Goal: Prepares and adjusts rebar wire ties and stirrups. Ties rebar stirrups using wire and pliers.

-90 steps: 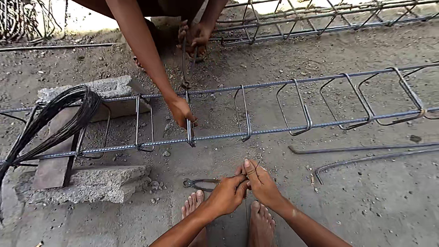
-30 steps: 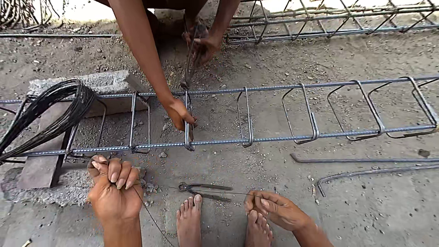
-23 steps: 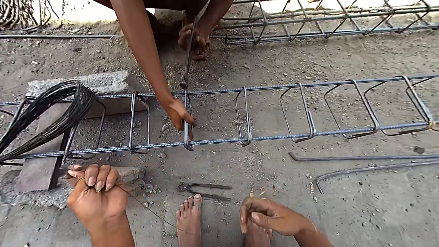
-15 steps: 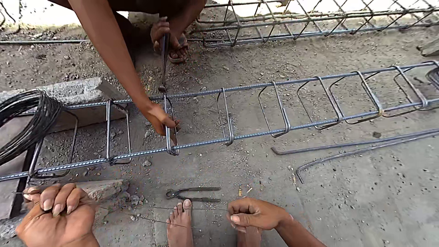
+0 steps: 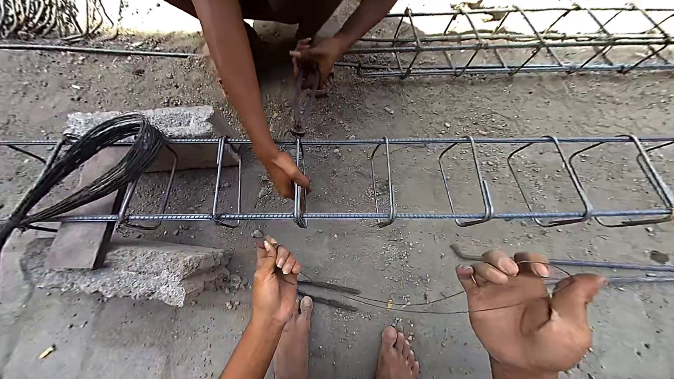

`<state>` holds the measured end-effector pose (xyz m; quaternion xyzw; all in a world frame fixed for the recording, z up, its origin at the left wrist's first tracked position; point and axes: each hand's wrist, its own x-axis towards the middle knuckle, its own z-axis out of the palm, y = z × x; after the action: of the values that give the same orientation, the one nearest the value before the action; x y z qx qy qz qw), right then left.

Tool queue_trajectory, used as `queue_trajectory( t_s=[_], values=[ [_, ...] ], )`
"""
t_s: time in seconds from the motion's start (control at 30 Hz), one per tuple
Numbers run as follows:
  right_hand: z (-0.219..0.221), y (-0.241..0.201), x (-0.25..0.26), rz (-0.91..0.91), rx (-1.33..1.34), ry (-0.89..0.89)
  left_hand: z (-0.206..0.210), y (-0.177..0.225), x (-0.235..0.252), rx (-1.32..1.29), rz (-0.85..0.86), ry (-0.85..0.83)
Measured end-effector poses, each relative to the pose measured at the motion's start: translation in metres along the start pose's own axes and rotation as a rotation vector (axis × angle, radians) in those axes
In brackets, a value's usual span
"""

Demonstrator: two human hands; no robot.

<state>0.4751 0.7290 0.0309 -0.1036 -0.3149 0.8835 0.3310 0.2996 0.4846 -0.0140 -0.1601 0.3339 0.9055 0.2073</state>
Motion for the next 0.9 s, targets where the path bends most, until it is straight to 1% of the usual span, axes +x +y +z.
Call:
queue_trajectory(
  t_s=[0.07, 0.17, 0.3, 0.4, 0.5, 0.57, 0.63, 0.73, 0.8, 0.9],
  values=[
    [-0.002, 0.002, 0.001, 0.080, 0.057, 0.030, 0.003, -0.009, -0.002, 0.028, -0.045, 0.000],
    [-0.006, 0.005, 0.004, 0.176, 0.067, 0.033, 0.004, -0.020, -0.003, 0.094, -0.124, 0.015],
    [-0.011, 0.006, 0.003, 0.252, 0.040, -0.052, 0.003, -0.028, -0.004, 0.155, -0.175, -0.018],
    [-0.014, 0.011, 0.000, 0.232, -0.061, -0.058, 0.001, -0.030, -0.005, 0.200, -0.176, -0.046],
    [-0.015, 0.024, -0.003, 0.254, -0.173, -0.029, 0.005, -0.032, -0.008, 0.305, -0.159, -0.129],
    [-0.012, 0.038, -0.007, 0.323, -0.279, 0.016, 0.011, -0.035, -0.012, 0.420, -0.194, -0.218],
    [-0.007, 0.056, -0.010, 0.400, -0.442, 0.067, 0.016, -0.042, -0.016, 0.532, -0.280, -0.334],
    [-0.002, 0.078, -0.014, 0.545, -0.597, 0.054, 0.022, -0.060, -0.024, 0.635, -0.385, -0.454],
    [0.001, 0.090, -0.018, 0.523, -0.692, 0.055, 0.025, -0.072, -0.028, 0.659, -0.408, -0.455],
    [0.004, 0.099, -0.021, 0.458, -0.766, 0.054, 0.027, -0.081, -0.031, 0.650, -0.388, -0.391]
  ],
)
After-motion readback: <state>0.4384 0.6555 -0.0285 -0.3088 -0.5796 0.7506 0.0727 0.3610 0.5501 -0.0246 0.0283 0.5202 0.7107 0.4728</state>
